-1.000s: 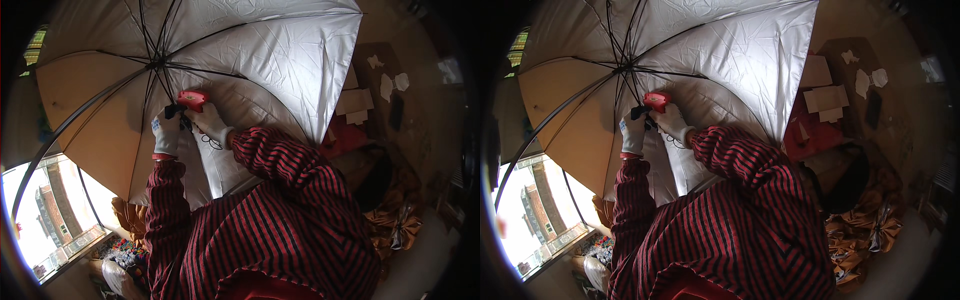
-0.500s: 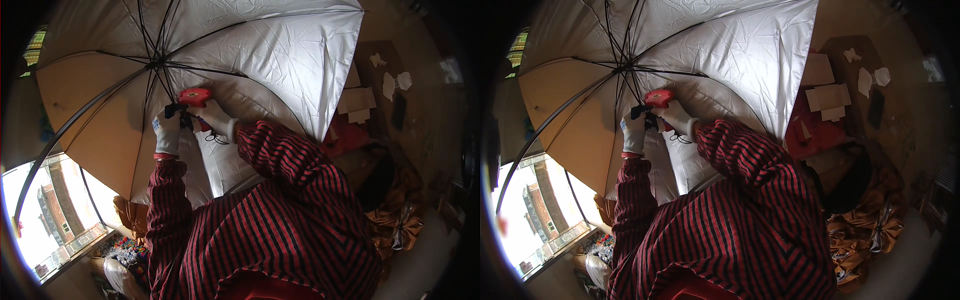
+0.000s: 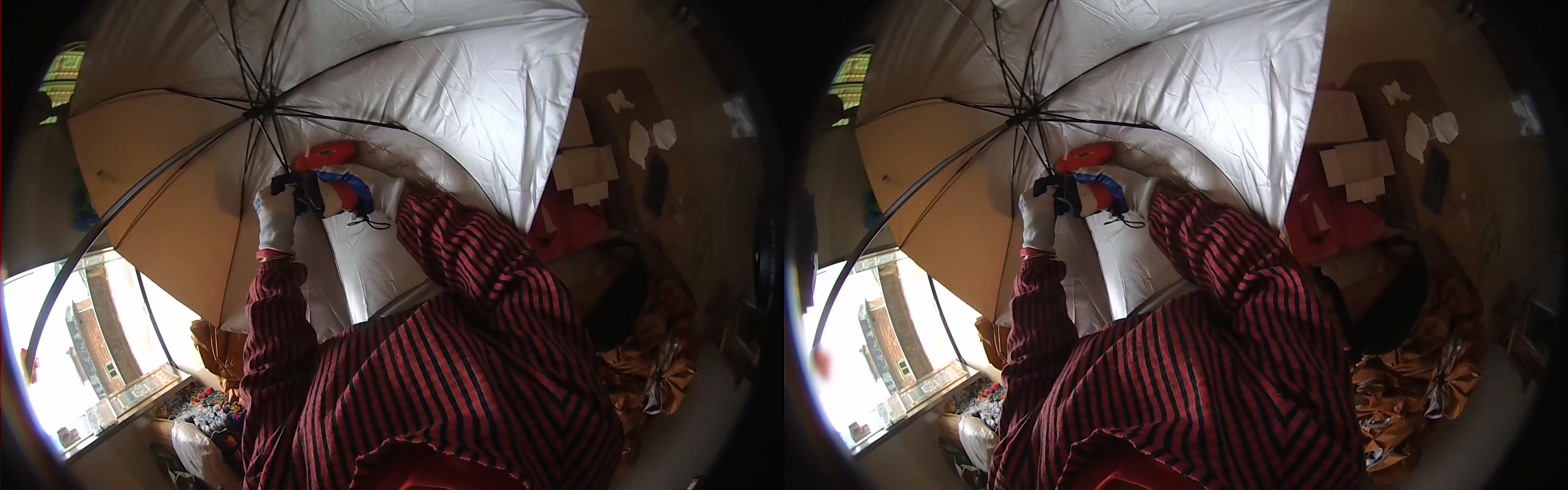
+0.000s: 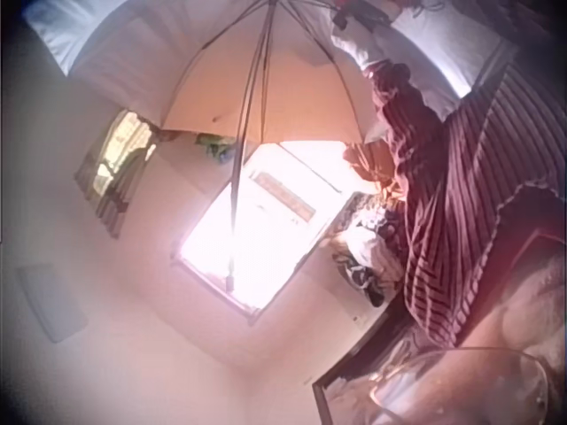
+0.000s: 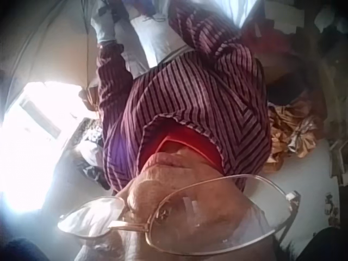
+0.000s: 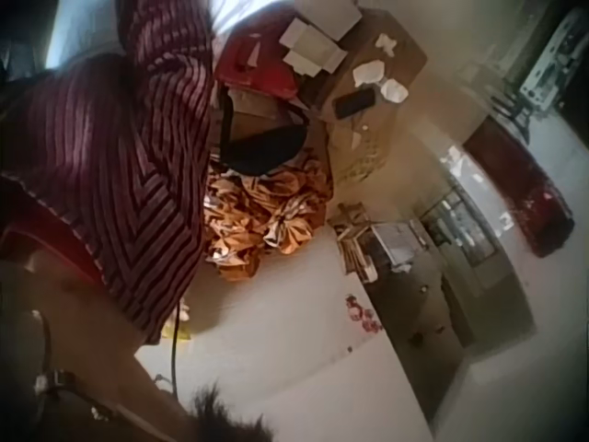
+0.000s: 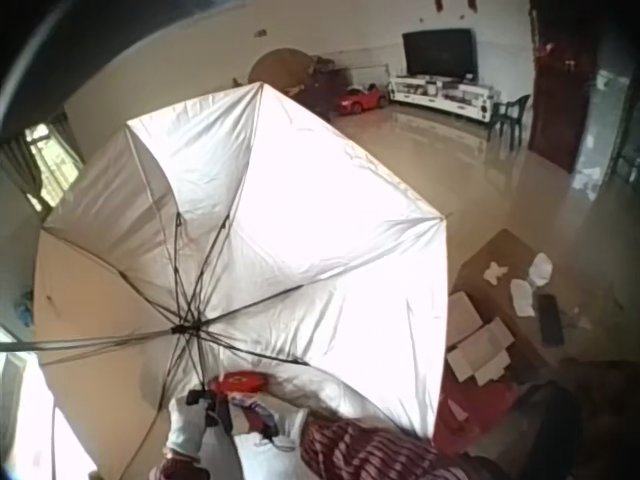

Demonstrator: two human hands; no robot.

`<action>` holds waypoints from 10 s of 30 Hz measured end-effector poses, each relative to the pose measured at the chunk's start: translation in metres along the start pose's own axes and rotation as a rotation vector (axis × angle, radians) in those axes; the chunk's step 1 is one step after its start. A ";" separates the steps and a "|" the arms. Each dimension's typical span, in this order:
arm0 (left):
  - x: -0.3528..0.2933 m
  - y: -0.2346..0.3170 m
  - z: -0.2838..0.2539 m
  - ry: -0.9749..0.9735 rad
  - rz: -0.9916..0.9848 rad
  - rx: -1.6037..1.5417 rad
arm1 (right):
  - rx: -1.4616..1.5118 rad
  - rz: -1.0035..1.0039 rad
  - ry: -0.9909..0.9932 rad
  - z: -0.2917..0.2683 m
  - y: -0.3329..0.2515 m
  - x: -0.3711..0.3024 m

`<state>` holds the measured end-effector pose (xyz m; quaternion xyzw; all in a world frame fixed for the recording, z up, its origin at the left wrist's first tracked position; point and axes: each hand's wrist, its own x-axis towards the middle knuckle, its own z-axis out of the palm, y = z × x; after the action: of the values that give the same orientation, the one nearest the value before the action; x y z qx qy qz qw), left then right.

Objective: Attach and secure umbrella fabric to the metal frame ribs using a handheld tool.

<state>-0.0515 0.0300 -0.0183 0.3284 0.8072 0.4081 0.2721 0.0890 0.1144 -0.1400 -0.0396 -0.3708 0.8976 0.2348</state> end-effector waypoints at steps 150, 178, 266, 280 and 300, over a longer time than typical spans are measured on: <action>0.010 -0.018 0.005 0.018 0.305 0.469 | -0.440 -0.014 0.716 0.077 -0.037 -0.018; -0.002 -0.007 0.012 0.075 0.186 0.140 | -0.025 0.003 0.431 0.048 -0.029 -0.013; 0.008 0.002 -0.013 0.222 0.616 0.392 | -0.492 -0.056 0.722 0.066 -0.058 0.009; 0.015 -0.011 0.014 0.051 0.192 0.378 | -0.417 -0.003 0.610 0.083 -0.060 -0.005; 0.022 -0.016 0.002 -0.004 0.168 0.276 | 0.358 0.083 0.108 0.036 -0.041 0.000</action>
<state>-0.0686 0.0403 -0.0364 0.4300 0.8246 0.3141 0.1909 0.0963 0.1166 -0.0862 -0.0608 -0.1903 0.9548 0.2203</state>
